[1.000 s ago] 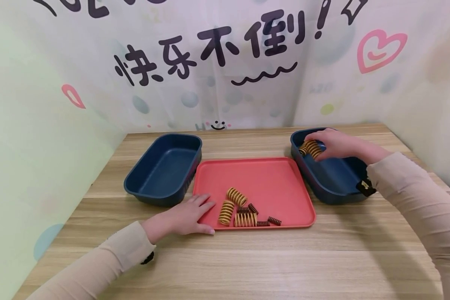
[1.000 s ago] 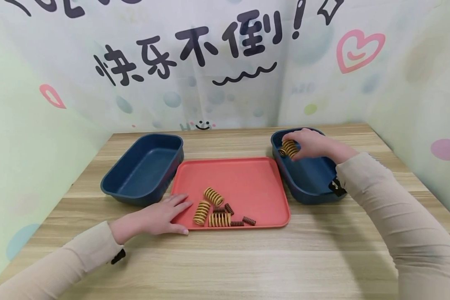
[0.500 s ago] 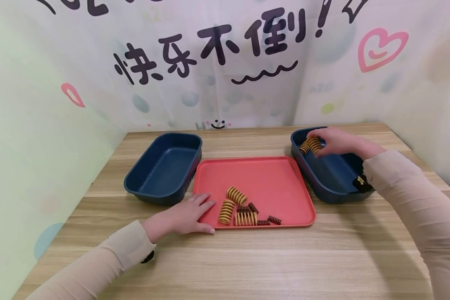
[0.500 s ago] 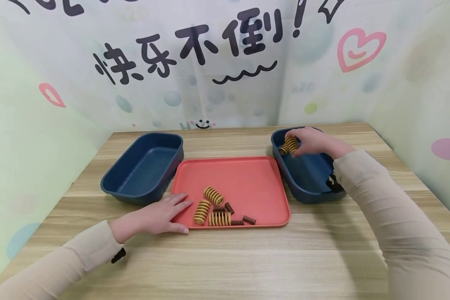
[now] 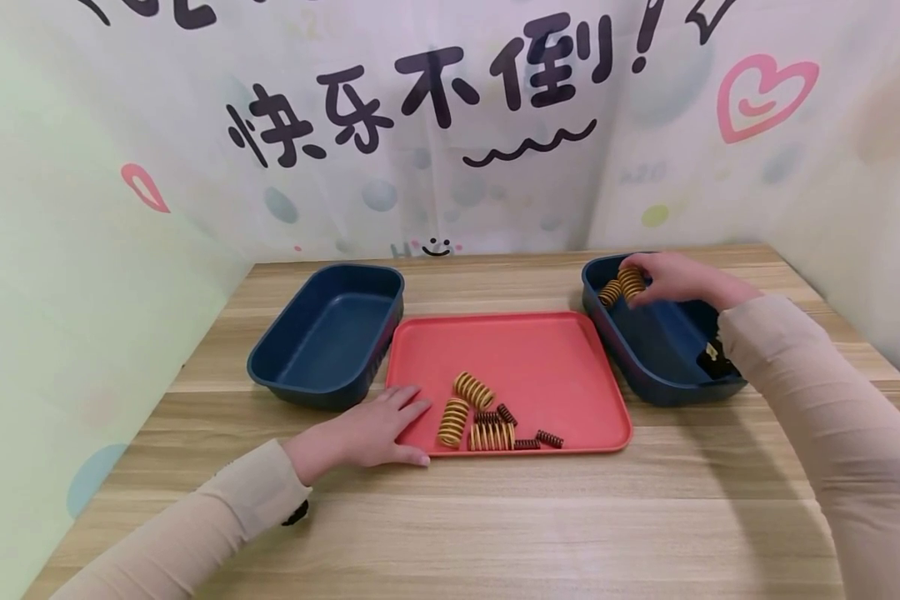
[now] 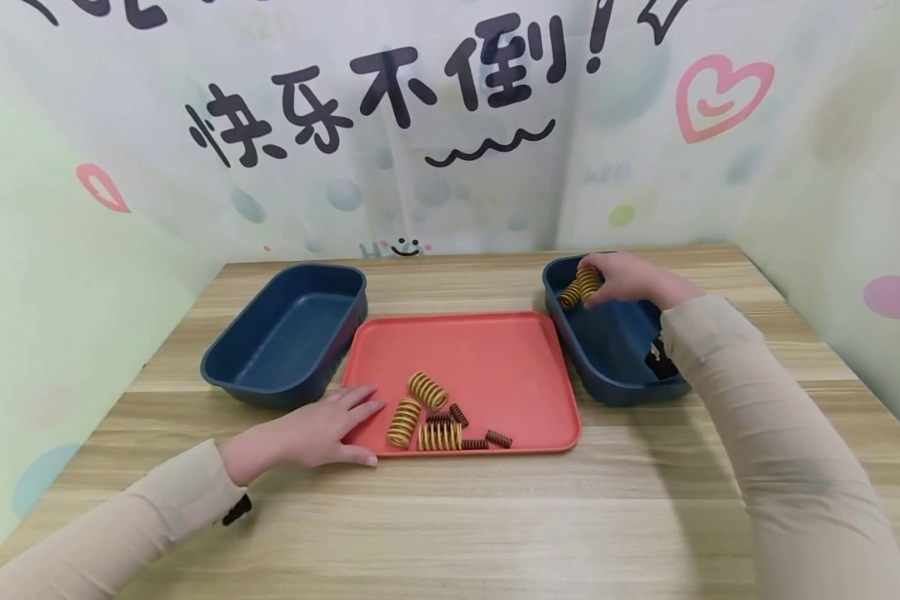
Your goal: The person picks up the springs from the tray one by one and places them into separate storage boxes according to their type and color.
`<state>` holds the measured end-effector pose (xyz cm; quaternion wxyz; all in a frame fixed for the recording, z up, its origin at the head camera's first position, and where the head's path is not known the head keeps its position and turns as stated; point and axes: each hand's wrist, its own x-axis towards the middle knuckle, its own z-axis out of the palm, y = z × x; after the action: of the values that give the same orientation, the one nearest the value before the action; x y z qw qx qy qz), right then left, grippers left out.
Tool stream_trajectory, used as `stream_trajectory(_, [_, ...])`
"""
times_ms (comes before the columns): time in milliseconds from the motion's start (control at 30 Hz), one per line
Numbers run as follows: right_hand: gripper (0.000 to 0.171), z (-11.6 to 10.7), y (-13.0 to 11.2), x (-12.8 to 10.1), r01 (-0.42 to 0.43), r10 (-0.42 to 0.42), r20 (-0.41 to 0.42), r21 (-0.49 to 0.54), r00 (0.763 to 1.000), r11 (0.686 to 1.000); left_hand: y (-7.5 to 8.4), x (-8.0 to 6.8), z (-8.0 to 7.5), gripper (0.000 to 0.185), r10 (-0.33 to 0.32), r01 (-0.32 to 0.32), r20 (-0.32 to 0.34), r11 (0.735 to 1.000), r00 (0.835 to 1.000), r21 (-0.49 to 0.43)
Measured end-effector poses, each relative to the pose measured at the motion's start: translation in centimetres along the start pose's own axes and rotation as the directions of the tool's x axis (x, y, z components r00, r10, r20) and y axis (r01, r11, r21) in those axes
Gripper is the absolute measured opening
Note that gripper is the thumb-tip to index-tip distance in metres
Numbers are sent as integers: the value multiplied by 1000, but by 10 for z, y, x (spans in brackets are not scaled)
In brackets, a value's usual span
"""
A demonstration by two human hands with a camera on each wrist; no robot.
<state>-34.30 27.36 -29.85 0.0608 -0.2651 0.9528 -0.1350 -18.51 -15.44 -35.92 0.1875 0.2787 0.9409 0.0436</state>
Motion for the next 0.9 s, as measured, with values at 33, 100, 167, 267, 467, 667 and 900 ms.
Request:
stream_trajectory(33, [51, 1, 1, 1, -8, 8, 2, 2, 1000, 1000, 0, 0, 0, 81, 0, 0, 0, 1000, 1000, 0])
stream_trajectory(100, [51, 1, 3, 1, -25, 25, 8, 6, 1000, 1000, 0, 0, 0, 81, 0, 0, -1, 1000, 1000, -1])
stream_trajectory(167, [51, 3, 6, 2, -49, 48, 16, 14, 999, 999, 0, 0, 0, 81, -1, 1, 1, 1000, 1000, -1])
stream_trajectory(267, [51, 4, 10, 2, -83, 82, 28, 38, 996, 996, 0, 0, 0, 81, -3, 3, 1, 1000, 1000, 0])
stream_trajectory(467, [52, 9, 19, 3, -136, 132, 41, 99, 990, 986, 0, 0, 0, 81, 2, -2, -2, 1000, 1000, 1])
stream_trajectory(667, [55, 16, 28, 5, -168, 162, 58, 108, 985, 980, -1, 0, 1, 82, 9, -9, -7, 1000, 1000, 1])
stream_trajectory(900, [57, 21, 34, 4, -180, 174, 82, 85, 981, 980, -1, 0, 1, 82, 9, -9, -5, 1000, 1000, -8])
